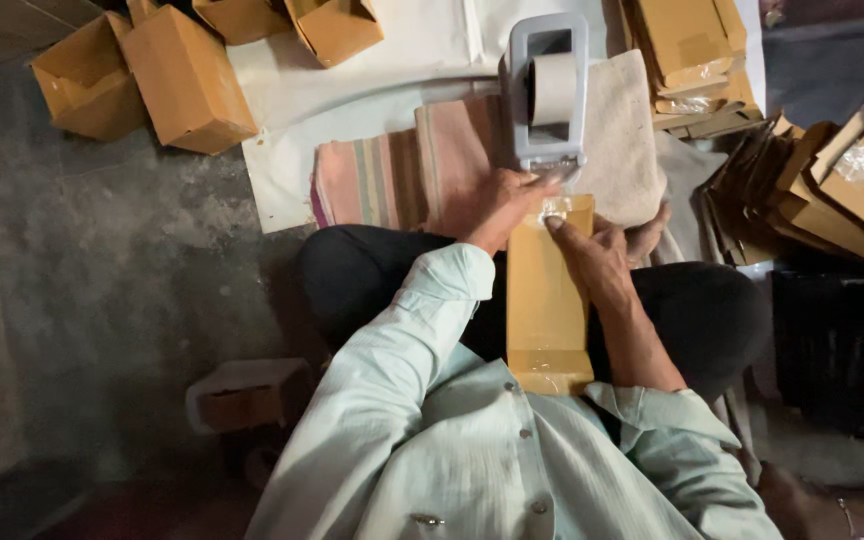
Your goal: The person sits on the floor and repeatedly seals small cardboard boxes using a tape dispenser. They pick up each box, apply clear packing tape across the seam, and set the sealed box aside. The process is repeated for multiple boxes in a continuous sequence.
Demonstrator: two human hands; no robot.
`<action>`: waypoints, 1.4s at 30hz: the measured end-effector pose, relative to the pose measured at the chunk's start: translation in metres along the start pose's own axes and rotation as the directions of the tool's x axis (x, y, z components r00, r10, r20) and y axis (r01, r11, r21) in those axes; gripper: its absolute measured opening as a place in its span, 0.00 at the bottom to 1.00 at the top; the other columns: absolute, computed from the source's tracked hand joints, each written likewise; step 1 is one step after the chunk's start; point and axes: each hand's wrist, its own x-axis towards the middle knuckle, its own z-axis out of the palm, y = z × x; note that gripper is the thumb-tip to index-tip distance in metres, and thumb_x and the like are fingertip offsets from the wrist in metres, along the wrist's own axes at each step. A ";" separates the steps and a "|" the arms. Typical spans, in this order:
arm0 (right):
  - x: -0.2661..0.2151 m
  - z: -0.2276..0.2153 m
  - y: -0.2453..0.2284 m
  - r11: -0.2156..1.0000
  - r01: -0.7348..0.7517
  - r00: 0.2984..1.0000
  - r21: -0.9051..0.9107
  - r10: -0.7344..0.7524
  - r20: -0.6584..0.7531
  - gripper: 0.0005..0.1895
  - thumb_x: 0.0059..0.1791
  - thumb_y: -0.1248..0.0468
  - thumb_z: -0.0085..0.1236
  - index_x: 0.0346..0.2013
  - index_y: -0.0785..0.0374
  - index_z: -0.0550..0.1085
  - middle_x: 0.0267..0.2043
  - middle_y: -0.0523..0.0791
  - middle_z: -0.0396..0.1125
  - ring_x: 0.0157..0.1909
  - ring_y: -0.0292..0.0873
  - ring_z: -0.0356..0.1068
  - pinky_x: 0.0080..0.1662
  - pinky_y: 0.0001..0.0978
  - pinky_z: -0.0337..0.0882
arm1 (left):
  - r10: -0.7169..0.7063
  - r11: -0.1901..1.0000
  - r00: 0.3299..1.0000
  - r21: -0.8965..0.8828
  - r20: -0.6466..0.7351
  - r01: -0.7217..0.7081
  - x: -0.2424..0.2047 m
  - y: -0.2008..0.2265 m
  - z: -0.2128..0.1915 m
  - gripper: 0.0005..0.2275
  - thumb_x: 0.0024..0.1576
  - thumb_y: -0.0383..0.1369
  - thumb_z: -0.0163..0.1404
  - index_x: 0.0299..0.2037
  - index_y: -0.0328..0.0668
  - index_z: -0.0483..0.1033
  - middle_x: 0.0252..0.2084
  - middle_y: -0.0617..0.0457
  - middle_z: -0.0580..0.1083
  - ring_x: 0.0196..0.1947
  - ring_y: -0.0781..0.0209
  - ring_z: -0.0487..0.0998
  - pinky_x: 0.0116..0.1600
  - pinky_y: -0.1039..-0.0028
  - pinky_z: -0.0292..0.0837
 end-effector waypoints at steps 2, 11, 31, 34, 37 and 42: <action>-0.004 0.004 0.004 0.981 -0.026 0.999 -0.191 0.020 -0.032 0.24 0.50 0.56 0.63 0.51 0.74 0.76 0.41 0.48 0.76 0.38 0.40 0.75 0.40 0.31 0.75 | 0.162 0.974 0.986 0.167 -0.042 -0.153 -0.006 -0.019 -0.006 0.12 0.57 0.32 0.59 0.44 0.30 0.79 0.41 0.50 0.80 0.40 0.67 0.80 0.45 0.75 0.78; -0.037 0.020 -0.024 0.993 0.105 0.994 -0.052 -0.102 0.049 0.23 0.45 0.63 0.67 0.53 0.69 0.74 0.42 0.46 0.76 0.39 0.37 0.76 0.40 0.28 0.77 | -0.082 0.992 0.995 0.099 0.051 0.076 -0.054 0.067 -0.012 0.20 0.58 0.33 0.59 0.58 0.32 0.72 0.52 0.43 0.78 0.51 0.60 0.79 0.54 0.69 0.75; -0.100 0.017 -0.028 0.915 0.233 0.961 -0.329 -0.165 0.222 0.27 0.43 0.59 0.69 0.50 0.67 0.69 0.43 0.47 0.74 0.43 0.39 0.74 0.44 0.33 0.75 | 0.357 0.217 0.889 0.900 0.288 -0.379 -0.129 0.183 0.026 0.19 0.60 0.48 0.48 0.34 0.38 0.80 0.29 0.36 0.78 0.27 0.37 0.79 0.32 0.54 0.73; -0.110 0.013 -0.023 0.907 0.200 0.974 -0.370 -0.141 0.178 0.24 0.44 0.56 0.67 0.48 0.66 0.71 0.39 0.46 0.76 0.39 0.38 0.75 0.39 0.32 0.75 | 0.416 0.122 0.862 0.921 0.291 -0.370 -0.135 0.182 0.022 0.17 0.66 0.42 0.45 0.34 0.35 0.75 0.28 0.38 0.77 0.31 0.39 0.80 0.37 0.53 0.74; -0.116 0.012 -0.013 0.931 0.232 0.964 -0.281 -0.182 0.191 0.23 0.44 0.57 0.67 0.47 0.66 0.71 0.38 0.44 0.73 0.38 0.35 0.72 0.38 0.30 0.74 | 0.411 0.153 0.893 0.951 0.185 -0.268 -0.147 0.177 0.030 0.26 0.60 0.55 0.47 0.28 0.36 0.76 0.25 0.36 0.77 0.27 0.38 0.79 0.34 0.53 0.74; -0.119 0.003 -0.016 0.836 0.288 0.950 -0.468 -0.189 0.247 0.22 0.49 0.53 0.65 0.47 0.67 0.72 0.32 0.48 0.68 0.34 0.37 0.66 0.35 0.30 0.69 | 0.365 0.152 0.916 0.960 0.166 -0.234 -0.155 0.188 0.036 0.25 0.60 0.56 0.47 0.28 0.39 0.77 0.27 0.38 0.78 0.29 0.38 0.80 0.34 0.52 0.73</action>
